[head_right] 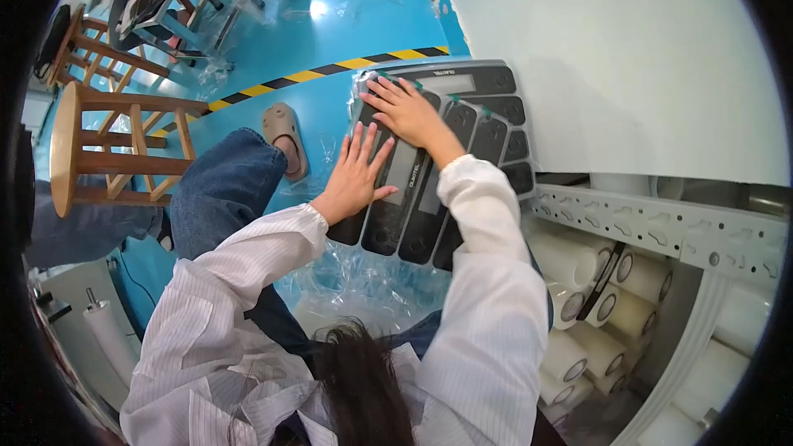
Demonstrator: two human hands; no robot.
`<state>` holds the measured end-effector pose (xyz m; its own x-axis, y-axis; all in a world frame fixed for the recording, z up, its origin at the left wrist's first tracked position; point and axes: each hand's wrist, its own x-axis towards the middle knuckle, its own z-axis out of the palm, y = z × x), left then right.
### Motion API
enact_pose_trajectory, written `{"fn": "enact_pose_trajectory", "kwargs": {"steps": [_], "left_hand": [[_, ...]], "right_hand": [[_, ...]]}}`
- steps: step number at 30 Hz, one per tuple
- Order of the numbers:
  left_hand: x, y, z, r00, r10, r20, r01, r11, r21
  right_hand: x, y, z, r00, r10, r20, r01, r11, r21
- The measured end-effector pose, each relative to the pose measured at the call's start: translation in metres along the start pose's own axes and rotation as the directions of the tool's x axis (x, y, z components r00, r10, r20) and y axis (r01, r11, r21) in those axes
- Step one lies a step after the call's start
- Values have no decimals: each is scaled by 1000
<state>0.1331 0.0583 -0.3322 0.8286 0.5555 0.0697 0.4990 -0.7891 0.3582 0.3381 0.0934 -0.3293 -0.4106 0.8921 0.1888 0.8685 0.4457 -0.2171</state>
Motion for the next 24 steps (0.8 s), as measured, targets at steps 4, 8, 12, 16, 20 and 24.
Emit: {"fn": "enact_pose_trajectory", "kwargs": {"steps": [4, 8, 12, 16, 20, 24], "left_hand": [[-6, -8, -5, 1000, -15, 4, 15, 1000, 14], [-1, -2, -4, 1000, 2, 13, -2, 1000, 2], [-3, -7, -1, 1000, 1, 31, -2, 999, 43], [-3, -5, -2, 999, 4, 34, -6, 999, 50], [0, 0, -1, 1000, 13, 28, -15, 998, 59], [1, -4, -1, 1000, 20, 24, -22, 997, 73]], "right_hand": [[-93, 21, -42, 960, 192, 206, -199, 980, 12], [-192, 40, -73, 929, 344, 135, -355, 932, 70], [-185, 47, -58, 812, 568, -135, -553, 822, 132], [-146, 52, -57, 912, 308, -271, -351, 928, -128], [-150, 67, -57, 994, 61, -85, -87, 934, -347], [-153, 62, -65, 989, -3, -151, -55, 923, -381]]}}
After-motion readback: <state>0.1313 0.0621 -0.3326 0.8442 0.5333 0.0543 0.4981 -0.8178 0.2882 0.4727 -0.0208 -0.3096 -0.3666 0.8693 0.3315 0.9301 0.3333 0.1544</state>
